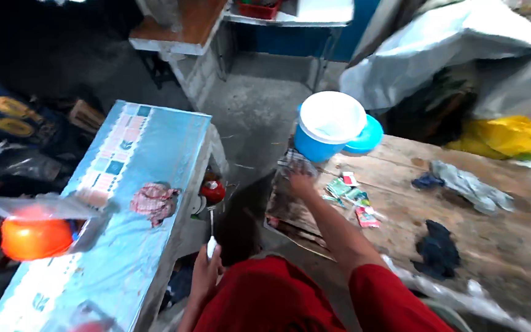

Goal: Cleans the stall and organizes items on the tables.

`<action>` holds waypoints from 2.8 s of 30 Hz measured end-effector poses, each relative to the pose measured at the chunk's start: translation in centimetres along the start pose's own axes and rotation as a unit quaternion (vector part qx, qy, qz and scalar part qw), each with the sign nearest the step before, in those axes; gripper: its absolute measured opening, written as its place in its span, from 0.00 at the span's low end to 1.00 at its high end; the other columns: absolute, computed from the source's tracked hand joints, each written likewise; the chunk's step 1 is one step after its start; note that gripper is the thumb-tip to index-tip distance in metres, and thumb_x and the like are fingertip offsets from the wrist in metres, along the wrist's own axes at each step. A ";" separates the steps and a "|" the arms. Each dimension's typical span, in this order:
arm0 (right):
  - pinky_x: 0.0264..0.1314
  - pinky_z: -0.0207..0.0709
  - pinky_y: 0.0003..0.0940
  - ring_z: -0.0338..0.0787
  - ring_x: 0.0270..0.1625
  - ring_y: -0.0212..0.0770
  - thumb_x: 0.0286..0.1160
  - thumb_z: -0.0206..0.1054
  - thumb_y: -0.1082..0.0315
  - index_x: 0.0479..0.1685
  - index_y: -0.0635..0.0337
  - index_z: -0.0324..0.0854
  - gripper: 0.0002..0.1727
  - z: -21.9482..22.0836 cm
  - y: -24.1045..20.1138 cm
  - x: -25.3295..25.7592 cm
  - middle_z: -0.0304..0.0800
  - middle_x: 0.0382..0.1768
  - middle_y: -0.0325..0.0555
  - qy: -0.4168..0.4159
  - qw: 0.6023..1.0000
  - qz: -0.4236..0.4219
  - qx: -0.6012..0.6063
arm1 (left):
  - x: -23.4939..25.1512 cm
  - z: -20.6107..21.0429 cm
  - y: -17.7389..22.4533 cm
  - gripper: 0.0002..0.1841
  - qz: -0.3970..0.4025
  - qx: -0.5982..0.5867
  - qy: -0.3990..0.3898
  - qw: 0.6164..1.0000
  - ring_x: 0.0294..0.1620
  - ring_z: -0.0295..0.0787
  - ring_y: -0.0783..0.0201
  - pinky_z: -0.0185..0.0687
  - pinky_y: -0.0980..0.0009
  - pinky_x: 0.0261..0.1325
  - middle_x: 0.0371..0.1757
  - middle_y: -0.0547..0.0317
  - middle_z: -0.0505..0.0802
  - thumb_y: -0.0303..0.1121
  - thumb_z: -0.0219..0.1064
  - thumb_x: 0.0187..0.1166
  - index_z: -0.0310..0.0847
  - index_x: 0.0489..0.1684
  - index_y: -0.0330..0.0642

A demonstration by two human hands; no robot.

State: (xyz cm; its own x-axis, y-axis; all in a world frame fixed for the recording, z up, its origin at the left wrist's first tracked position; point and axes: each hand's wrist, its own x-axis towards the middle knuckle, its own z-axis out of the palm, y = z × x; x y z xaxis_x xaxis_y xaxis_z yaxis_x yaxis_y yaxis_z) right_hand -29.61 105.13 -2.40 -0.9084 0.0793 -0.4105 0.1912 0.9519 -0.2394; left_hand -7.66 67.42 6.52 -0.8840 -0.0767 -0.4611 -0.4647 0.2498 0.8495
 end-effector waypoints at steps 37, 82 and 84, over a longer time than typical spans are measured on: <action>0.58 0.86 0.25 0.90 0.48 0.22 0.88 0.56 0.67 0.75 0.74 0.70 0.23 -2.6 -16.3 -16.2 0.89 0.51 0.47 0.002 0.822 -0.240 0.517 | -3.2 -0.9 0.6 0.26 0.087 -0.003 0.024 0.996 0.32 0.89 0.54 0.88 0.50 0.43 0.34 0.49 0.90 0.58 0.54 0.89 0.78 0.68 0.46; 0.63 0.86 0.29 0.91 0.55 0.28 0.74 0.62 0.76 0.79 0.78 0.64 0.31 -0.9 -22.0 -22.7 0.90 0.58 0.55 -0.084 0.822 -0.347 0.443 | -1.0 0.5 7.2 0.30 0.242 -0.182 0.127 0.945 0.89 0.61 0.53 0.59 0.48 0.89 0.89 0.48 0.67 0.54 0.48 0.91 0.73 0.81 0.44; 0.67 0.84 0.27 0.90 0.59 0.27 0.84 0.56 0.70 0.84 0.73 0.61 0.30 -0.7 -22.8 -22.5 0.88 0.63 0.50 -0.098 0.778 -0.339 0.519 | -0.8 0.3 8.2 0.31 0.251 -0.241 0.112 0.931 0.83 0.70 0.58 0.66 0.55 0.86 0.84 0.47 0.73 0.53 0.46 0.92 0.69 0.83 0.39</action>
State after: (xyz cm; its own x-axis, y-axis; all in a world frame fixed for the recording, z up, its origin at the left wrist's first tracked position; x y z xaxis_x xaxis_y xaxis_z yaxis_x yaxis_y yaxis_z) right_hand -13.83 81.82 12.91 -0.8767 -0.4808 0.0179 -0.0172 -0.0058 -0.9998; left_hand -10.76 69.81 13.78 -0.9587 -0.2807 0.0452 0.0901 -0.1493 0.9847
